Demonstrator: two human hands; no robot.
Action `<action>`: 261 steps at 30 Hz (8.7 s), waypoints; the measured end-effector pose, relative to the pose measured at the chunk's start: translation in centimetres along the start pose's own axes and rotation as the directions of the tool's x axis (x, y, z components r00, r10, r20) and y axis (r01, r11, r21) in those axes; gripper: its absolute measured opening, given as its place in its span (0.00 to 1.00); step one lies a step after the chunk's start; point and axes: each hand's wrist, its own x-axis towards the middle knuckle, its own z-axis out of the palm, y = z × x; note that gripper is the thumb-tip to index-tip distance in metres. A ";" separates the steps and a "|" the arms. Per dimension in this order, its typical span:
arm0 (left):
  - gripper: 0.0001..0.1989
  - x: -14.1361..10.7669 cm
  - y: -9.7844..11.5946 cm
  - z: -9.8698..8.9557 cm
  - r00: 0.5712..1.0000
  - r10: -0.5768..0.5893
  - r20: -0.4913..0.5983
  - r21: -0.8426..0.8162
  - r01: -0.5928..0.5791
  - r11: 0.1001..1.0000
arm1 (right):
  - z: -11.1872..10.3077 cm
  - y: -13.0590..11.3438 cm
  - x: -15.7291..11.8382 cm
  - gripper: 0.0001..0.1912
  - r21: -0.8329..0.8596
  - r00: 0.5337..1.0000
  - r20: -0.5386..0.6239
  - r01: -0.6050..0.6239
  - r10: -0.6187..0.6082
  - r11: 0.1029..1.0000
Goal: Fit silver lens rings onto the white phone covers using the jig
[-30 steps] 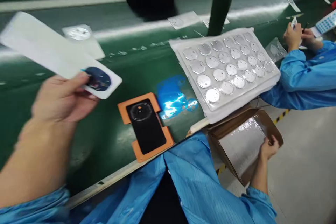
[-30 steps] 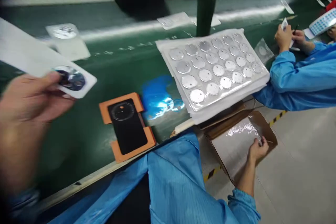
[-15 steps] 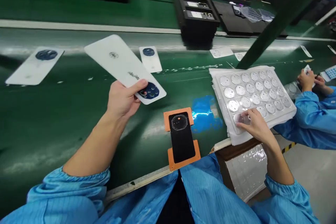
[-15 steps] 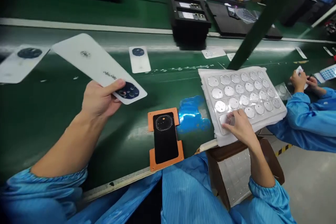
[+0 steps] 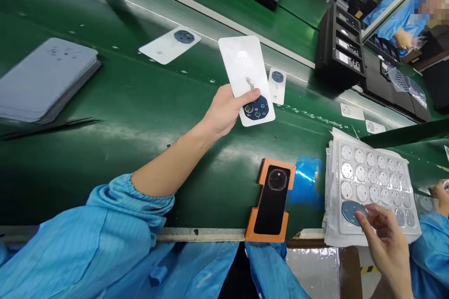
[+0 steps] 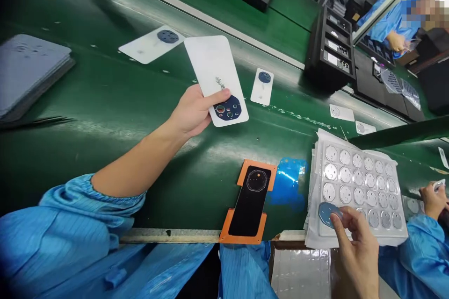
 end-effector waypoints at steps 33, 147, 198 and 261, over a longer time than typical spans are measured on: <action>0.20 -1.7 0.1 1.2 0.993 -0.055 0.106 0.074 0.048 0.996 | 15.5 -9.6 4.9 0.24 -0.073 0.804 0.581 0.205 -0.125 0.976; 0.21 -18.1 -7.2 -0.8 0.577 -0.093 0.812 0.567 -0.816 -0.110 | 13.6 -4.3 -2.8 0.37 -0.132 0.460 0.555 0.871 -0.693 0.472; 0.17 -4.7 0.4 4.3 0.886 -0.144 0.441 0.603 -0.173 0.779 | 22.0 -18.2 17.0 0.11 0.509 0.872 0.455 -0.089 -0.179 0.856; 0.29 -3.7 -1.1 3.6 0.990 -0.051 0.129 0.114 0.037 0.993 | 16.5 -8.1 4.0 0.22 0.271 0.794 0.605 -0.137 -0.058 0.953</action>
